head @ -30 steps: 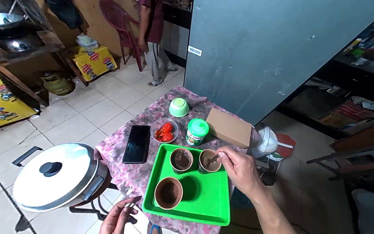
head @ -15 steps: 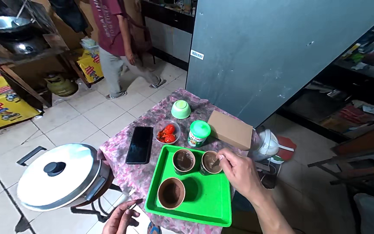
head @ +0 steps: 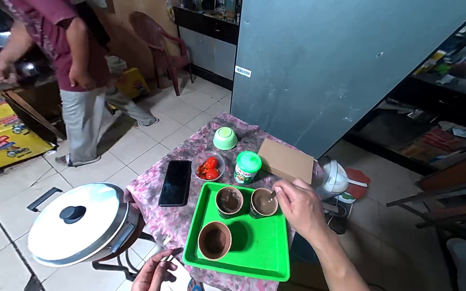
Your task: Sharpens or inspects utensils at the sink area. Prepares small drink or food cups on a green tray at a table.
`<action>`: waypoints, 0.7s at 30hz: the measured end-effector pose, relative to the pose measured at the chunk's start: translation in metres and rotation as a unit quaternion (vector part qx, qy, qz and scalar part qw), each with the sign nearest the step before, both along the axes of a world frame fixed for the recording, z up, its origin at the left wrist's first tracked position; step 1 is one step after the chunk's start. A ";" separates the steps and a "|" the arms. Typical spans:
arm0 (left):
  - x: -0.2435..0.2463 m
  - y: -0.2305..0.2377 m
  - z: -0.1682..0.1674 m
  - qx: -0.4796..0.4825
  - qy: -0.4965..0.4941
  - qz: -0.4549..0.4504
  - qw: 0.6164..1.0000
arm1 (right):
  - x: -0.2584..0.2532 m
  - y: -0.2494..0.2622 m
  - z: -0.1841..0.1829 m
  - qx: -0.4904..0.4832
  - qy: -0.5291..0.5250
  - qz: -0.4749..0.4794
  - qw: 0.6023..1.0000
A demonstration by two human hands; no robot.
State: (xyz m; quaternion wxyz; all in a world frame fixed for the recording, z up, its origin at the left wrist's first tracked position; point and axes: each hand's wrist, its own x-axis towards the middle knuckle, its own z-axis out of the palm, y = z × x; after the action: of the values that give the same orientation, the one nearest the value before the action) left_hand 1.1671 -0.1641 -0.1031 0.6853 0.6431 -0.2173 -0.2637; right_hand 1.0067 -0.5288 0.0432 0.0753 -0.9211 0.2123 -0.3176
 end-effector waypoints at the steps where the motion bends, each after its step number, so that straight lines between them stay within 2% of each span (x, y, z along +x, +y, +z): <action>1: 0.000 0.000 0.000 0.001 -0.001 -0.002 1.000 | 0.000 0.001 -0.002 0.006 0.004 0.006 1.000; 4: 0.000 -0.001 0.000 0.007 -0.001 -0.002 1.000 | 0.000 0.003 -0.002 0.028 -0.009 0.030 0.999; 9: 0.000 -0.005 0.003 -0.005 -0.008 -0.009 1.000 | 0.000 -0.001 -0.001 -0.008 0.010 -0.002 1.000; 13: 0.000 -0.005 0.003 0.002 -0.008 -0.010 1.000 | 0.001 0.003 -0.003 0.025 -0.009 0.027 0.999; 17: 0.000 -0.006 0.004 0.006 -0.006 -0.009 1.000 | 0.001 0.000 -0.002 -0.011 -0.003 0.001 1.000; 21: 0.000 -0.007 0.001 -0.002 -0.005 -0.010 1.000 | 0.004 0.006 -0.003 0.016 -0.004 0.034 0.999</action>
State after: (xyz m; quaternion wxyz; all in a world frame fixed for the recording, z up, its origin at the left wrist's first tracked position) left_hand 1.1667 -0.1708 -0.1018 0.6829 0.6406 -0.2280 -0.2670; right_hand 1.0102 -0.5231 0.0403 0.1016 -0.9251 0.1854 -0.3153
